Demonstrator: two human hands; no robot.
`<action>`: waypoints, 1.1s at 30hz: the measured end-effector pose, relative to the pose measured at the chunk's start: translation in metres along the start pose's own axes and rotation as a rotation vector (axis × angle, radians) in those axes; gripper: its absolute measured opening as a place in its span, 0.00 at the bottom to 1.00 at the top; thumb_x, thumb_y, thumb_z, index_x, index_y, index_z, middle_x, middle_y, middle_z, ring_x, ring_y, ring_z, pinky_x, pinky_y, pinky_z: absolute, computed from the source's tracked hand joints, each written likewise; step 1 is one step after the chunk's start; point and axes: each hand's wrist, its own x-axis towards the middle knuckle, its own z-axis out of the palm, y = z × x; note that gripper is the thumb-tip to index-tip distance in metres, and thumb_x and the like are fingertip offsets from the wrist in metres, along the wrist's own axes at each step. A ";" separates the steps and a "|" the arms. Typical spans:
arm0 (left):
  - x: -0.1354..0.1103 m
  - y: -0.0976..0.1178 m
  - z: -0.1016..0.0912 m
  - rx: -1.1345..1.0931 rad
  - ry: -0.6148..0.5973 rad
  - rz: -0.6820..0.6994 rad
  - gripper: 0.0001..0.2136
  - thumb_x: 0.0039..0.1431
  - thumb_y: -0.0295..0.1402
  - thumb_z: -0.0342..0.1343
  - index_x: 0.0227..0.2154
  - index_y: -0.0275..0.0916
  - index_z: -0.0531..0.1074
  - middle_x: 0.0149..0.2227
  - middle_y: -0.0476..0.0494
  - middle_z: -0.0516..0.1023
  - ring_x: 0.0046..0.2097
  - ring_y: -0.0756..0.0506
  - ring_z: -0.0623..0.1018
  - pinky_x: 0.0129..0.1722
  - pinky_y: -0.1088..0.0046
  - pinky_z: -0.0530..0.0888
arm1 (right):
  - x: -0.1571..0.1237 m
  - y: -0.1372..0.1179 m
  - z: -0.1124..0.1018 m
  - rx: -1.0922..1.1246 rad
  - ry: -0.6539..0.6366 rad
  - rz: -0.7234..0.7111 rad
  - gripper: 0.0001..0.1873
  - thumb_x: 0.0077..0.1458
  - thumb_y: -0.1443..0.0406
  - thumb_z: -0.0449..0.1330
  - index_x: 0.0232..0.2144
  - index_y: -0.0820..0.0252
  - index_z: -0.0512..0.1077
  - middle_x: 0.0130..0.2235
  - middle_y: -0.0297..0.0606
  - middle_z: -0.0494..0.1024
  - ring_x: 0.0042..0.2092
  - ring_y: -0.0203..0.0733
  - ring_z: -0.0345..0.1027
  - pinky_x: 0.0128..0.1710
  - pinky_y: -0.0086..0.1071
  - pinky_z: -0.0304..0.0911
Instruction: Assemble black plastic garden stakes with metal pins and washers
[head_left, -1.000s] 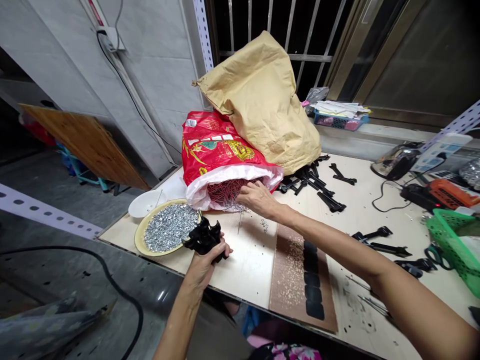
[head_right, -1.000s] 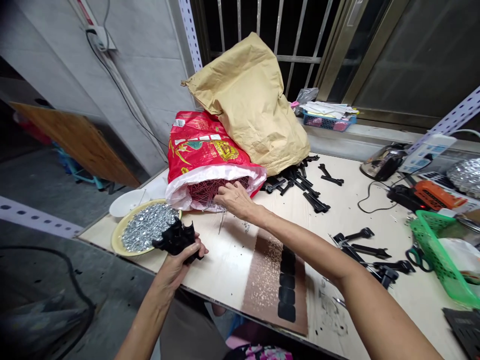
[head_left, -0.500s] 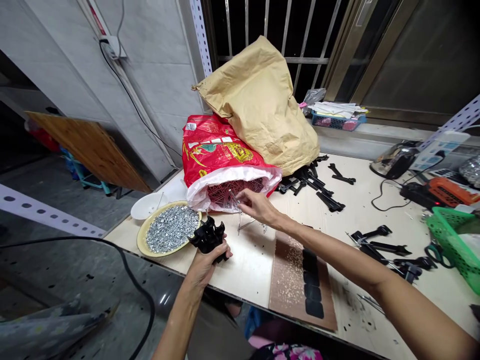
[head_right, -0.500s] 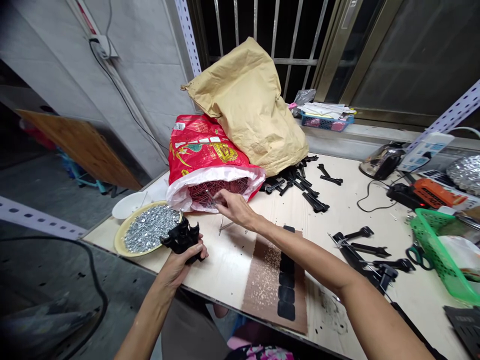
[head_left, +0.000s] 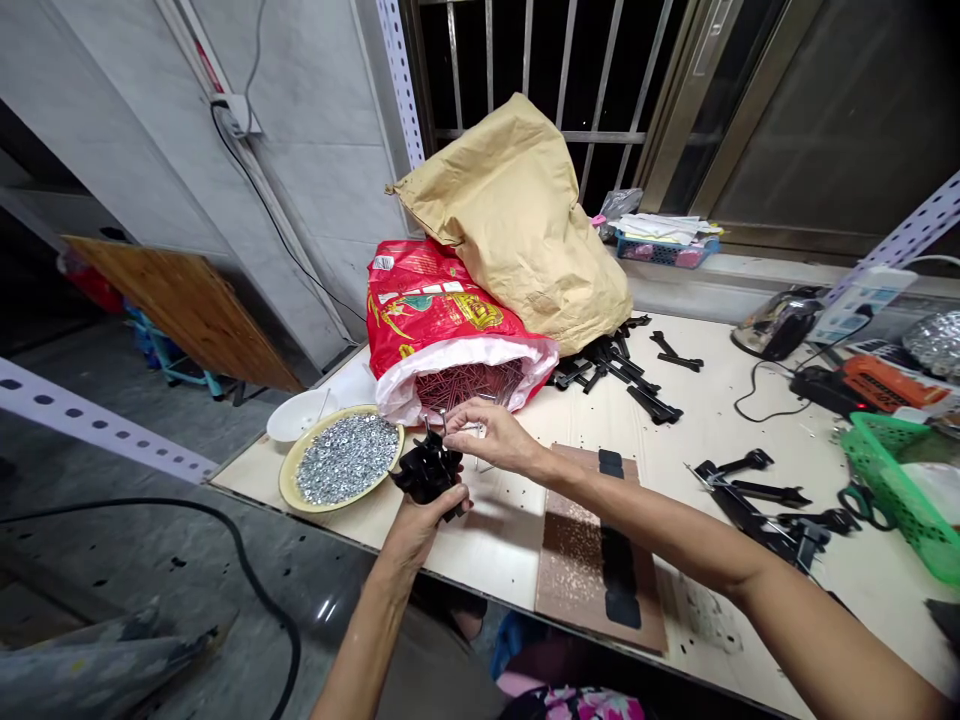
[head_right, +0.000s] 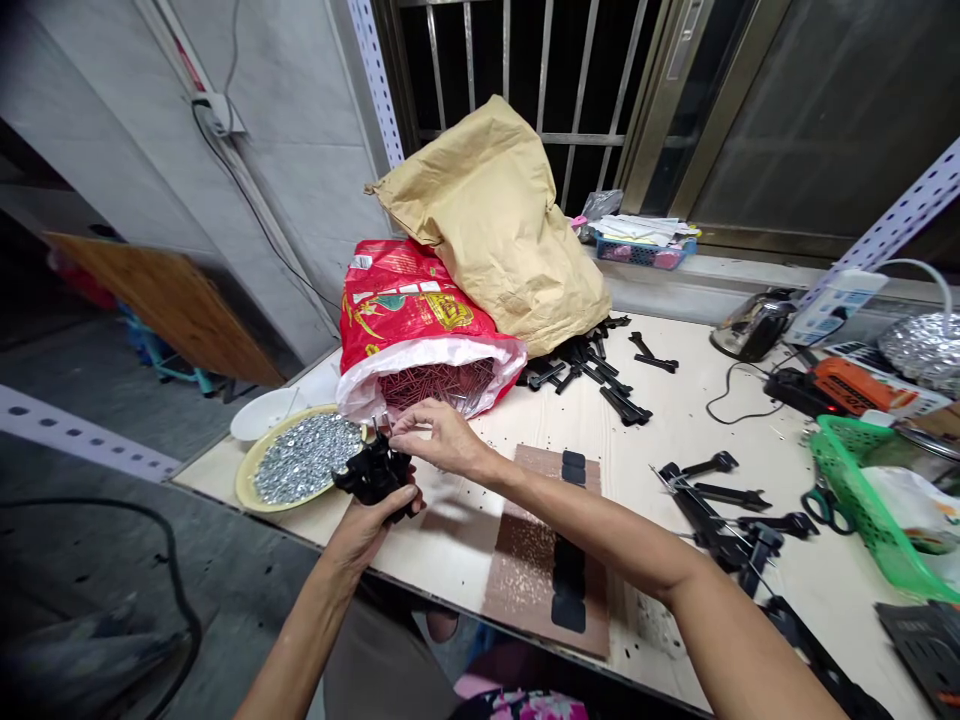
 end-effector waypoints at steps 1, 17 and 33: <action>0.000 -0.001 0.000 0.003 0.019 0.006 0.19 0.38 0.31 0.68 0.35 0.34 0.70 0.29 0.49 0.74 0.26 0.51 0.73 0.31 0.71 0.71 | -0.001 0.000 -0.001 -0.005 0.002 -0.012 0.06 0.50 0.63 0.64 0.27 0.62 0.73 0.36 0.37 0.74 0.43 0.38 0.66 0.48 0.34 0.59; -0.007 0.008 0.008 -0.004 0.045 0.094 0.17 0.41 0.32 0.66 0.35 0.34 0.69 0.22 0.52 0.73 0.28 0.49 0.74 0.39 0.68 0.72 | -0.037 0.038 -0.044 -0.917 -0.207 0.100 0.07 0.58 0.65 0.58 0.35 0.60 0.76 0.39 0.41 0.73 0.42 0.42 0.62 0.40 0.35 0.57; 0.016 -0.014 -0.003 0.330 0.164 0.043 0.14 0.39 0.37 0.66 0.25 0.32 0.72 0.18 0.49 0.72 0.24 0.50 0.70 0.27 0.75 0.65 | -0.022 -0.014 -0.063 -1.084 -0.122 -0.342 0.14 0.64 0.59 0.49 0.38 0.56 0.73 0.36 0.37 0.70 0.38 0.38 0.57 0.39 0.33 0.46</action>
